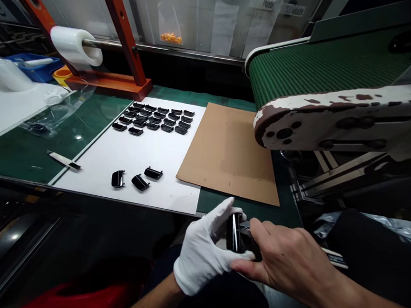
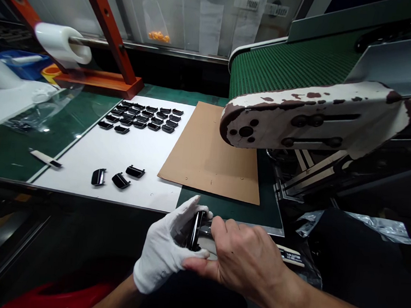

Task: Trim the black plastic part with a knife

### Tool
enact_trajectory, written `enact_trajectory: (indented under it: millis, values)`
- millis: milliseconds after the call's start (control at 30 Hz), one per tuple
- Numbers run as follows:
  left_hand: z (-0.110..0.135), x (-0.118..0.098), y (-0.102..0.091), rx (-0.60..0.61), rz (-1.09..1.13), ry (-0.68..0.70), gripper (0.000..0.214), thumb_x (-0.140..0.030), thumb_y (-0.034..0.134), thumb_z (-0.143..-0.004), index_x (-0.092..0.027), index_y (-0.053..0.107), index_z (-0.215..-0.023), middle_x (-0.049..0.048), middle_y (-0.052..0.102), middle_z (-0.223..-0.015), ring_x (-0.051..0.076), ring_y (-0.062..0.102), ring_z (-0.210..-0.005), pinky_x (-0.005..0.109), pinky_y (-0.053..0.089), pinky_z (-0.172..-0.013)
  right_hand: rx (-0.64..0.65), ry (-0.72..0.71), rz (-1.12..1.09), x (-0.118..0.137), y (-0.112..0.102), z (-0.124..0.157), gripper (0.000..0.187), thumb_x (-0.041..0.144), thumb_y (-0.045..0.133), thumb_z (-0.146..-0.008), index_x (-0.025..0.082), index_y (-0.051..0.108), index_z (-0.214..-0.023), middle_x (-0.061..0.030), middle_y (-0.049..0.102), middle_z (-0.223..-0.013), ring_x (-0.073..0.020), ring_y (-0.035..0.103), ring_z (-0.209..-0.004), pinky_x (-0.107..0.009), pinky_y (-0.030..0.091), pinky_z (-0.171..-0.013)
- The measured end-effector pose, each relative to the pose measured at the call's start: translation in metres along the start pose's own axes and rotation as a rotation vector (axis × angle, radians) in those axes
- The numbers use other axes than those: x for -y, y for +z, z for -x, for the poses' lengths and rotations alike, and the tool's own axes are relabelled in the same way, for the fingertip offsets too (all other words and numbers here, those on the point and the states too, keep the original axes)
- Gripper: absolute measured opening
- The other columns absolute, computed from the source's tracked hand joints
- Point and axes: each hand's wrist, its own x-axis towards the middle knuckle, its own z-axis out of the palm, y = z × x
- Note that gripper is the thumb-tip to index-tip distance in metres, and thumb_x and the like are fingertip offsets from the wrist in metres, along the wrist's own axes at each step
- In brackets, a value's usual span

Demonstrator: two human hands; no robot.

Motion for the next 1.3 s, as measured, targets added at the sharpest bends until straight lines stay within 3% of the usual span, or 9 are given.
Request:
enact_trajectory:
  millis: [367, 500, 633, 733, 833, 900, 1033, 1133, 1300]
  values:
    - [-0.003, 0.0, 0.002, -0.035, 0.103, -0.048, 0.081, -0.012, 0.086, -0.054, -0.019, 0.055, -0.128, 0.0102, 0.067, -0.113, 0.027, 0.062, -0.106, 0.032, 0.056, -0.086, 0.021, -0.011, -0.074, 0.002, 0.002, 0.001, 0.061, 0.059, 0.018, -0.094, 0.019, 0.052, -0.062, -0.0004, 0.053, -0.049, -0.0168, 0.055, -0.04, -0.03, 0.023, -0.039]
    - [-0.005, -0.004, 0.0, -0.012, 0.128, -0.018, 0.091, -0.012, 0.087, -0.052, -0.02, 0.049, -0.134, 0.01, 0.065, -0.116, 0.026, 0.063, -0.106, 0.031, 0.056, -0.085, -0.117, 0.001, -0.132, 0.006, 0.006, 0.001, 0.057, 0.062, 0.027, -0.091, 0.019, 0.05, -0.063, 0.0013, 0.049, -0.05, -0.0139, 0.051, -0.04, -0.028, 0.029, -0.042]
    - [-0.006, -0.008, -0.008, -0.015, 0.004, 0.061, 0.09, -0.014, 0.086, -0.055, -0.021, 0.046, -0.136, 0.0084, 0.063, -0.12, 0.025, 0.061, -0.11, 0.029, 0.055, -0.088, -0.261, 0.229, -0.409, 0.023, 0.021, 0.004, 0.05, 0.064, 0.038, -0.088, 0.019, 0.048, -0.068, 0.0059, 0.041, -0.05, -0.0091, 0.041, -0.039, -0.023, 0.032, -0.042]
    - [-0.006, -0.013, -0.019, -0.033, -0.228, 0.148, 0.088, -0.021, 0.085, -0.059, -0.022, 0.045, -0.137, 0.008, 0.063, -0.123, 0.025, 0.06, -0.112, 0.031, 0.052, -0.095, -0.22, 0.472, -0.703, 0.038, 0.034, 0.007, 0.048, 0.069, 0.047, -0.08, 0.021, 0.05, -0.08, 0.0094, 0.032, -0.05, -0.0095, 0.034, -0.038, -0.022, 0.03, -0.038]
    - [-0.005, -0.021, -0.034, -0.075, -0.594, 0.252, 0.085, -0.028, 0.084, -0.062, -0.021, 0.044, -0.137, 0.008, 0.064, -0.121, 0.025, 0.061, -0.11, 0.035, 0.047, -0.101, -0.155, 0.586, -0.806, 0.044, 0.041, 0.007, 0.059, 0.074, 0.047, -0.075, 0.019, 0.05, -0.097, 0.0086, 0.037, -0.054, -0.012, 0.041, -0.041, -0.023, 0.037, -0.039]
    - [-0.005, -0.027, -0.044, -0.11, -0.81, 0.335, 0.081, -0.032, 0.083, -0.063, -0.021, 0.047, -0.135, 0.0076, 0.066, -0.119, 0.025, 0.063, -0.107, 0.034, 0.048, -0.1, -0.131, 0.578, -0.745, 0.039, 0.042, 0.002, 0.06, 0.071, 0.037, -0.083, 0.018, 0.05, -0.107, 0.0035, 0.049, -0.061, -0.0159, 0.053, -0.05, -0.026, 0.045, -0.049]
    - [-0.007, -0.035, -0.063, -0.203, -1.114, 0.407, 0.079, -0.032, 0.083, -0.064, -0.024, 0.048, -0.134, 0.0064, 0.067, -0.117, 0.025, 0.067, -0.1, 0.032, 0.052, -0.093, -0.007, 0.475, -0.386, 0.007, 0.049, -0.018, 0.039, 0.037, 0.025, -0.098, 0.017, 0.052, -0.117, -0.0105, 0.065, -0.099, -0.0222, 0.063, -0.087, -0.032, 0.05, -0.07]
    - [-0.005, -0.033, -0.078, -0.259, -1.299, 0.339, 0.082, -0.032, 0.083, -0.063, -0.023, 0.047, -0.135, 0.0077, 0.069, -0.112, 0.027, 0.069, -0.092, 0.033, 0.055, -0.086, 0.115, 0.383, -0.21, -0.026, 0.072, -0.044, 0.036, 0.025, 0.03, -0.096, 0.016, 0.06, -0.113, -0.0102, 0.064, -0.087, -0.0254, 0.062, -0.082, -0.035, 0.047, -0.065]
    - [0.002, -0.025, -0.094, -0.271, -1.43, 0.32, 0.082, -0.034, 0.078, -0.069, -0.019, 0.04, -0.139, 0.0122, 0.068, -0.113, 0.028, 0.068, -0.097, 0.033, 0.053, -0.088, 0.155, 0.293, -0.228, -0.06, 0.114, -0.082, 0.031, 0.024, 0.041, -0.093, 0.018, 0.068, -0.105, -0.0091, 0.065, -0.079, -0.0253, 0.06, -0.076, -0.034, 0.045, -0.064]
